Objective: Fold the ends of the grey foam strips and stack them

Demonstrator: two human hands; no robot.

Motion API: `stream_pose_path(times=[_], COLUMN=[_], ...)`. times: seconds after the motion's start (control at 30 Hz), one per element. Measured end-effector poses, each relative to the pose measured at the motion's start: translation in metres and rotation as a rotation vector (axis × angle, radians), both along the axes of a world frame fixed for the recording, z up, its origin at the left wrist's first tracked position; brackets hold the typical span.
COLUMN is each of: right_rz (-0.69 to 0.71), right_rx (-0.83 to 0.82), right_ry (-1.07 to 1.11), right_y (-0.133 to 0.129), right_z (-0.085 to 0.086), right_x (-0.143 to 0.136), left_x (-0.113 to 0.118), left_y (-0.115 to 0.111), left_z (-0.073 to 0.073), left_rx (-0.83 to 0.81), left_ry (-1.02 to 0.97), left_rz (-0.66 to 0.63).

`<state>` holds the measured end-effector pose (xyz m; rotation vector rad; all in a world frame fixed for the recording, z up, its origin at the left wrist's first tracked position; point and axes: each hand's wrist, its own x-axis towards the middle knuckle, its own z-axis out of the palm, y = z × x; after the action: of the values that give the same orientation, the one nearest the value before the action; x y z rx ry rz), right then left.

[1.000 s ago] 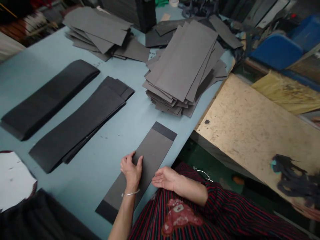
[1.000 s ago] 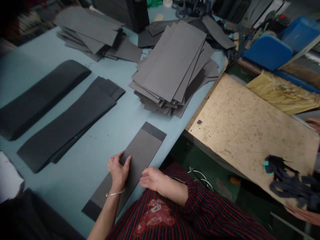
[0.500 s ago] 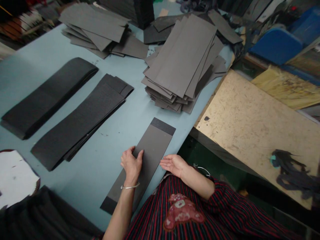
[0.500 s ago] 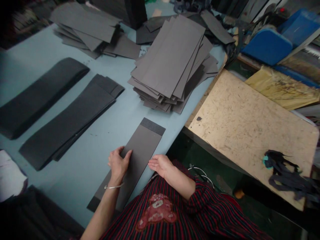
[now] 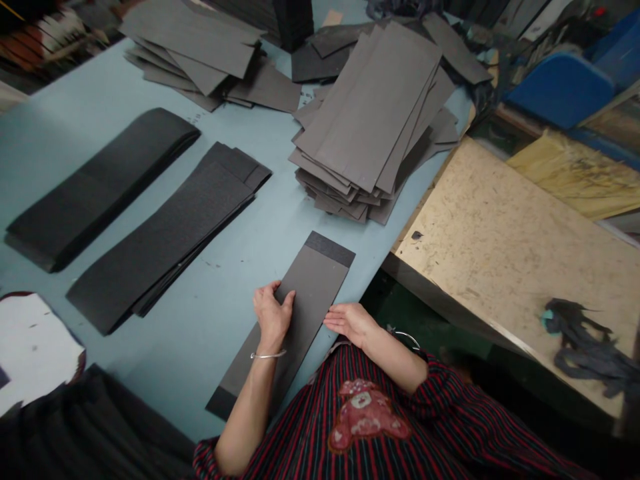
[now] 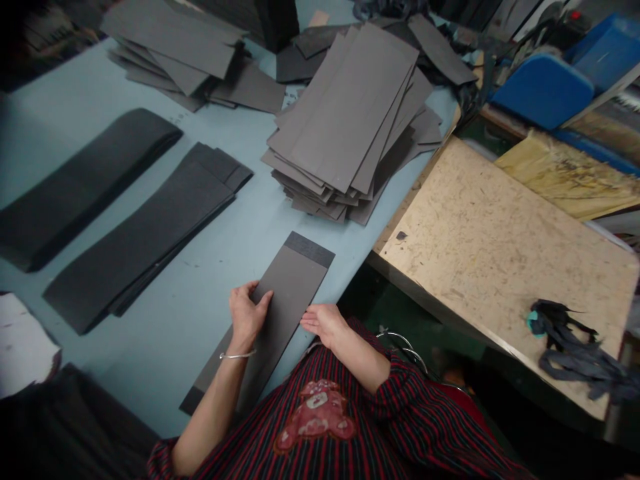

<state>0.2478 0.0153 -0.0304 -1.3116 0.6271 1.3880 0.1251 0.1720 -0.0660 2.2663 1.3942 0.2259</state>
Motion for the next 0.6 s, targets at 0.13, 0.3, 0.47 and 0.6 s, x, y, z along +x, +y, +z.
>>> stream_pose_path(times=[0.13,0.3,0.47,0.6], right_rz=[-0.077,-0.169,-0.172,-0.111], right_rx=[-0.015,-0.022,-0.063,-0.124], right_ry=[-0.176,-0.334,-0.459,-0.558], right_y=[0.004,0.016,0.031,0.042], right_z=[0.003,0.001,-0.008,-0.021], right_x=[0.018,0.042,0.061,0.070], left_x=[0.003,0.025,0.068,0.087], left_y=[0.009,0.030,0.044,0.045], left_z=[0.002,0.004,0.006,0.003], left_rx=[-0.080,-0.047,-0.010,-0.022], left_ry=[0.077,0.073,0.004,-0.018], left_rz=[0.020,-0.006,-0.081,-0.006])
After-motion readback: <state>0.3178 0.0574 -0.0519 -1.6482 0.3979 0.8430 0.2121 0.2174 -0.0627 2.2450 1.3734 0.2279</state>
